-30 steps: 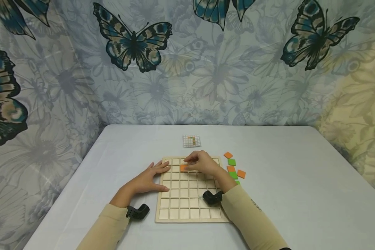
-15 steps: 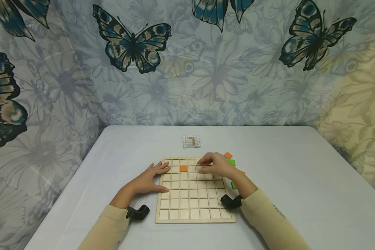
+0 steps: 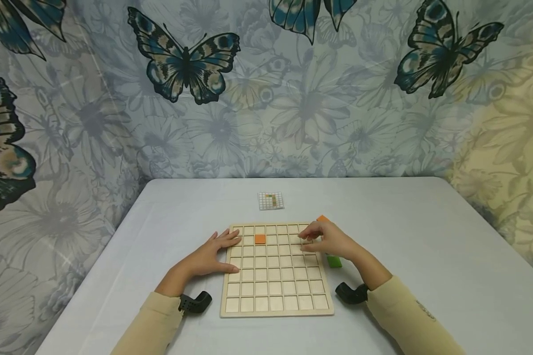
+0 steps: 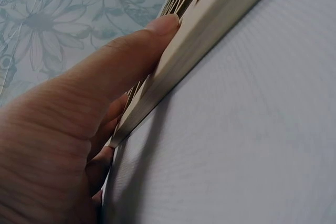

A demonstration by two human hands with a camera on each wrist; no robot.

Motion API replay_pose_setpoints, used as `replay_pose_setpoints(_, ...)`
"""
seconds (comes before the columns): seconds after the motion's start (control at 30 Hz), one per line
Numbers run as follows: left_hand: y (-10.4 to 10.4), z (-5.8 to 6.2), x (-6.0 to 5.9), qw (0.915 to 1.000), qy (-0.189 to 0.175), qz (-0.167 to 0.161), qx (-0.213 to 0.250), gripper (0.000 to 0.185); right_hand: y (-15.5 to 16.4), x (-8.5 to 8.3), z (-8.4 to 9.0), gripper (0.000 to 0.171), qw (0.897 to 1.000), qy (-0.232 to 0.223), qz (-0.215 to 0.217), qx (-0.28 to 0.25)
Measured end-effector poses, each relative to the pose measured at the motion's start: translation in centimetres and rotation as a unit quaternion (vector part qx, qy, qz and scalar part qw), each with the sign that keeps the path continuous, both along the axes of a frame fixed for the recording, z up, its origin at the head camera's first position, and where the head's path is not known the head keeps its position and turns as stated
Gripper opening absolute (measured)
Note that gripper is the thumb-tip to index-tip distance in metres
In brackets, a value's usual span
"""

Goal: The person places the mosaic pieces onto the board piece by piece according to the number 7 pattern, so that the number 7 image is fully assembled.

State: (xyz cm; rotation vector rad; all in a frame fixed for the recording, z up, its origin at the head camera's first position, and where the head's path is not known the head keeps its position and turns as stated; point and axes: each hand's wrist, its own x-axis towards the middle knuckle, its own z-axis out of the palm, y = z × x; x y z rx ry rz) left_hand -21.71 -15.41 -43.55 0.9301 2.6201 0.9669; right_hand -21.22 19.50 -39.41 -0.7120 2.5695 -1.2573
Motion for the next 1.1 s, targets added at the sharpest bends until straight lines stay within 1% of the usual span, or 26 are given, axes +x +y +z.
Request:
replay_pose_setpoints(0.07, 0.0, 0.1, 0.0, 1.0000, 0.001, 0.000, -0.001, 0.086, 0.3, 0.3, 0.1, 0.035, 1.000, 0.001, -0.002, 0.002)
replay_pose_setpoints(0.23, 0.1, 0.3, 0.0, 1.0000, -0.002, -0.001, 0.000, 0.085, 1.1, 1.1, 0.0, 0.034, 0.999, 0.019, -0.004, 0.028)
replay_pose_setpoints(0.43, 0.1, 0.1, -0.1, 1.0000, -0.002, 0.002, -0.002, 0.086, 2.3, 1.9, -0.5, 0.032, 0.998, 0.030, -0.018, 0.049)
replay_pose_setpoints(0.63, 0.0, 0.1, 0.0, 0.9999, -0.008, 0.008, -0.002, 0.085, 3.5, 2.8, -0.9, 0.031, 0.998, 0.026, -0.025, 0.053)
replay_pose_setpoints(0.87, 0.0, 0.2, 0.0, 0.9999, -0.008, 0.008, -0.004, 0.085, 4.8, 3.7, -1.1, 0.028, 0.997, 0.054, -0.025, 0.049)
replay_pose_setpoints(1.03, 0.1, 0.2, 0.0, 0.9999, -0.007, 0.007, -0.002, 0.085, 5.4, 3.9, -1.4, 0.024, 0.995, 0.063, -0.048, 0.055)
replay_pose_setpoints(1.1, 0.0, 0.1, 0.0, 0.9999, -0.008, 0.006, -0.002, 0.085, 5.6, 4.0, -1.5, 0.025, 0.995, 0.058, -0.060, 0.059)
